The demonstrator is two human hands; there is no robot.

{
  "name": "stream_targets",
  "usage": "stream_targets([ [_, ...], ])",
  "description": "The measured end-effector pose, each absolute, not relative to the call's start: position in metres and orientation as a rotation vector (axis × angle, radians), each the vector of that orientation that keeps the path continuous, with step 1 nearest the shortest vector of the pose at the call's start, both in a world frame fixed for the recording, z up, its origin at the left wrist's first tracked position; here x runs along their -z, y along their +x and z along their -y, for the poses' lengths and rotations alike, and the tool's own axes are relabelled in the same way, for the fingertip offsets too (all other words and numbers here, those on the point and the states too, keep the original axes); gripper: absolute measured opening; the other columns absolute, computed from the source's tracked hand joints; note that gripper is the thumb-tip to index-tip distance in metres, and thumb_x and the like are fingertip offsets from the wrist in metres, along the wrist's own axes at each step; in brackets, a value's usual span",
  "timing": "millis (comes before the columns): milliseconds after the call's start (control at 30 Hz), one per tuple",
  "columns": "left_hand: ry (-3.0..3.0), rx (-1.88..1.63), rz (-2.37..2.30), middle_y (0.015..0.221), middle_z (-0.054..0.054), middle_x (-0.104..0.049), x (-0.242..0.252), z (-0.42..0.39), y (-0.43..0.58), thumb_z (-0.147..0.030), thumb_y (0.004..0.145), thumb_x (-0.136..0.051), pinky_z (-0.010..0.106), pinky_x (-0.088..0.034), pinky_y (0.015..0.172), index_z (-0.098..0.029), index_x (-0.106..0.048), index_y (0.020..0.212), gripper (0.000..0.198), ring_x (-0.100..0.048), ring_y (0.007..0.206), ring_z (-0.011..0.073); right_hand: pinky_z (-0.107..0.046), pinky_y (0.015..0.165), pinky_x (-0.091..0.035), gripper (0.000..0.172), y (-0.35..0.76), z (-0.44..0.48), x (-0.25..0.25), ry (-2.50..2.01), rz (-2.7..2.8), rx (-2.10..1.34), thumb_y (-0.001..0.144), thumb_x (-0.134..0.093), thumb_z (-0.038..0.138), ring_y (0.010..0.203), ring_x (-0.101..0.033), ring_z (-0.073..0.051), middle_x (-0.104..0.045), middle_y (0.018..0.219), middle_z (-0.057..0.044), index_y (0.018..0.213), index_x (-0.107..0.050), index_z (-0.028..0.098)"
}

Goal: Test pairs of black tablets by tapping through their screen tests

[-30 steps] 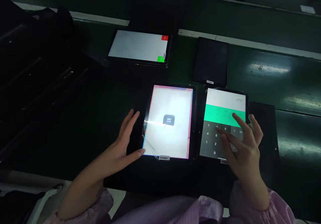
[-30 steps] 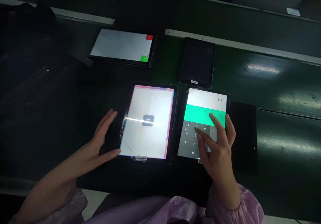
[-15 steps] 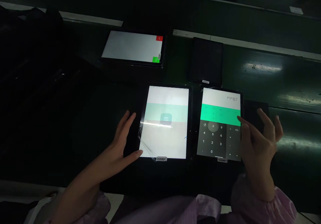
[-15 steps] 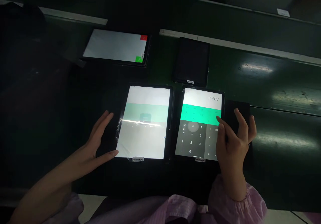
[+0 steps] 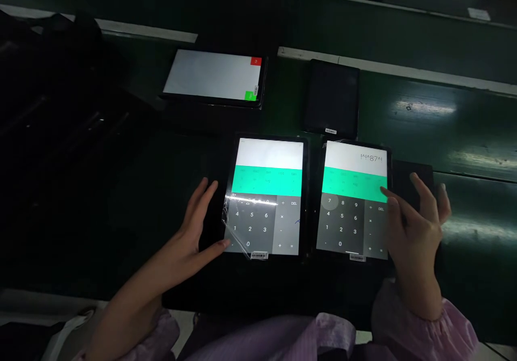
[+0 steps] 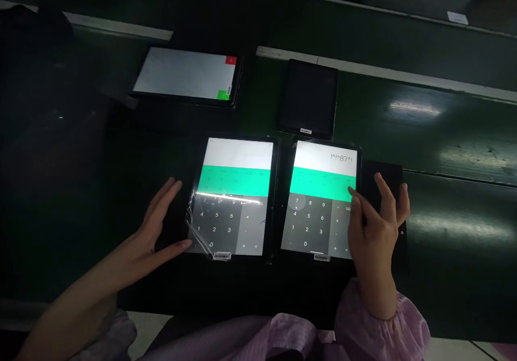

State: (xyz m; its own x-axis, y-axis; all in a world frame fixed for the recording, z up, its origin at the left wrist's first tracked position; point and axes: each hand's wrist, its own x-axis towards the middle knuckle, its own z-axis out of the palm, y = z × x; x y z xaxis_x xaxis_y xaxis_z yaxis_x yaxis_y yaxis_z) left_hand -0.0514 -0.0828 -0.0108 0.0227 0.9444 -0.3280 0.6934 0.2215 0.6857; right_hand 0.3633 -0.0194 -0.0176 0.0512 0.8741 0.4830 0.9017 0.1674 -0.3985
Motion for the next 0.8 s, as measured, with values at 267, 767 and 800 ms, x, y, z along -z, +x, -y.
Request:
stream_targets([
  [267,1.082,-0.618,-1.763,0.186,0.001,-0.01,-0.005,0.065,-0.04,-0.068,0.097,-0.061,0.066,-0.018,0.133,-0.042,-0.029,0.171,0.085,-0.003,0.17,0.0393,-0.074,0.119,-0.042,0.027,0.343,0.023,0.008,-1.582,1.859,0.092,0.107,-0.058,0.029,0.159,-0.036,-0.047,-0.065,0.151,-0.014,0.111,-0.084,0.022],
  [767,0.684,-1.33,-1.622,0.147,0.012,-0.072,0.023,0.041,-0.031,-0.061,0.089,-0.067,0.052,-0.039,0.128,-0.021,-0.076,0.129,0.057,-0.051,0.153,0.037,-0.078,0.121,-0.039,0.032,0.209,0.019,0.013,-1.414,2.1,-0.2,0.109,-0.049,0.023,0.167,-0.015,-0.044,-0.048,0.167,-0.008,0.126,-0.077,0.025],
  [800,0.676,-1.328,-1.619,0.146,0.012,-0.073,0.023,0.041,-0.031,-0.06,0.089,-0.068,0.052,-0.04,0.128,-0.021,-0.076,0.128,0.055,-0.052,0.153,0.0368,-0.078,0.121,-0.038,0.033,0.21,0.018,0.014,-1.421,2.097,-0.191,0.109,-0.049,0.023,0.167,-0.016,-0.044,-0.049,0.167,-0.008,0.125,-0.078,0.025],
])
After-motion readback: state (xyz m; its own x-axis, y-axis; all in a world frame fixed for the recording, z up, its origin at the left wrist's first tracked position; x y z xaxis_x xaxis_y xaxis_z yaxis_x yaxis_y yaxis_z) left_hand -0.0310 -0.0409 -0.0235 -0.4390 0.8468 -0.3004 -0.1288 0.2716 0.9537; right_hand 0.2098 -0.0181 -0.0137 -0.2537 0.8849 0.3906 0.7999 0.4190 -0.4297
